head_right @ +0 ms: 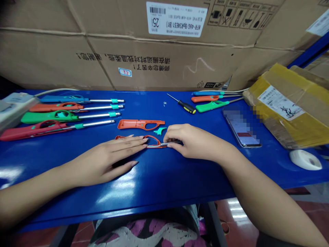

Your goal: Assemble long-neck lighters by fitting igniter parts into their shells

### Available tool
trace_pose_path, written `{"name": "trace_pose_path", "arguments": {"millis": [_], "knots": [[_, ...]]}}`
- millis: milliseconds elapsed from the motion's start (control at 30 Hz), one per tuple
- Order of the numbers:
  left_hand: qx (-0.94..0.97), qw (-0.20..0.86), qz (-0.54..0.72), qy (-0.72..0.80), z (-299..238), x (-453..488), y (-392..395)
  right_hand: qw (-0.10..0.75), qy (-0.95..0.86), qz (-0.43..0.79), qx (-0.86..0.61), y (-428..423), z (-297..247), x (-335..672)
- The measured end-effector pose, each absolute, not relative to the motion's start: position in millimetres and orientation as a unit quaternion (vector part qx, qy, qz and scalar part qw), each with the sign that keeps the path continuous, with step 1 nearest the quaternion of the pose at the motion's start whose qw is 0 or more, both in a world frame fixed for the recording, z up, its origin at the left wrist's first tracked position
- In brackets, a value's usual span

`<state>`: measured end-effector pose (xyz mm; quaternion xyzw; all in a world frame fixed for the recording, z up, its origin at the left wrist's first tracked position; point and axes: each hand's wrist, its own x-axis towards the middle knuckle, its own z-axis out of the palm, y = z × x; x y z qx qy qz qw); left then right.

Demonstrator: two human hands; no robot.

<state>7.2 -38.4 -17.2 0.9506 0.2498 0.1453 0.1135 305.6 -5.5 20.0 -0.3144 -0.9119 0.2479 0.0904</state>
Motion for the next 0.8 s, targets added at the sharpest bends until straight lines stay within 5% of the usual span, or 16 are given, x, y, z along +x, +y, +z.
{"name": "trace_pose_path", "arguments": {"millis": [533, 800], "knots": [[0.940, 0.128, 0.144, 0.281, -15.2, 7.4, -37.9, 0.157, -0.820, 0.361, -0.416, -3.3, 4.6, 292.5], [0.937, 0.126, 0.160, 0.285, -15.4, 8.6, -39.2, 0.169, -0.881, 0.293, -0.329, 3.6, 2.1, 299.4]]}}
